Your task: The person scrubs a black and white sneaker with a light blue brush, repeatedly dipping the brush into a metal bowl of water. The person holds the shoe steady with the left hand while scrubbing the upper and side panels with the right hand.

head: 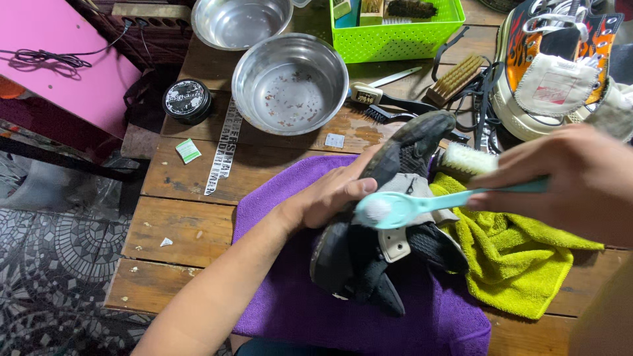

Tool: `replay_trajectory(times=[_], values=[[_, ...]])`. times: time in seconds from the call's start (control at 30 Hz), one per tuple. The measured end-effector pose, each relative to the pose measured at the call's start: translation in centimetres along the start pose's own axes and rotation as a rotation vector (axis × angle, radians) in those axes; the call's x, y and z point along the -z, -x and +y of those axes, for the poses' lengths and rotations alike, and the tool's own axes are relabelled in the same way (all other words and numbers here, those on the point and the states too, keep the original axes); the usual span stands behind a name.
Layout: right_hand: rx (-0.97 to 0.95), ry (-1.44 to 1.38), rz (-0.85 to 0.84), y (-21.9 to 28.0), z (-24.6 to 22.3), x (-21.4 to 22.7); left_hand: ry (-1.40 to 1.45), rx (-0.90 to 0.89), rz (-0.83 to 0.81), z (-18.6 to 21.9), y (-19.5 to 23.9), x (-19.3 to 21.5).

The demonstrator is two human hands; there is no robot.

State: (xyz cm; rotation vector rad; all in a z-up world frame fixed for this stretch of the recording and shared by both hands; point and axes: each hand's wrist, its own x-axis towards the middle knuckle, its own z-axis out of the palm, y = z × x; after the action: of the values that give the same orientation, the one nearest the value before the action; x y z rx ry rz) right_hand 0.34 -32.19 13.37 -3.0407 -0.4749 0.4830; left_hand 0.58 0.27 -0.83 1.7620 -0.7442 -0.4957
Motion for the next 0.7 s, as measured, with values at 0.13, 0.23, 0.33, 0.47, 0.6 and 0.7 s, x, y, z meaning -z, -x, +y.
replay_trajectory(times=[0.13,0.23,0.33,0.47,0.6,0.7], values=[[0.043,-0.329,0.260,0.9,2.1,-0.8,0.040,-0.047,0.001,0.8,0.1,0.0],[-0.123,-0.025,0.051,0.0,-0.3,-0.1,0.044,-0.010,0.024,0.8,0.0,0.0],[-0.122,-0.240,-0.030,0.1,-1.1,0.3,0.098,0.008,0.054,0.9,-0.1,0.2],[-0.042,-0.227,0.180,0.7,2.3,-0.9,0.138,-0.052,-0.001,1.3,0.3,0.0],[-0.096,-0.139,0.062,-0.7,-0.6,-0.8,0.100,0.025,0.038,0.5,0.1,0.2],[-0.119,-0.081,-0.013,-0.8,-0.3,0.1,0.269,-0.053,0.037,0.4,0.0,0.0]])
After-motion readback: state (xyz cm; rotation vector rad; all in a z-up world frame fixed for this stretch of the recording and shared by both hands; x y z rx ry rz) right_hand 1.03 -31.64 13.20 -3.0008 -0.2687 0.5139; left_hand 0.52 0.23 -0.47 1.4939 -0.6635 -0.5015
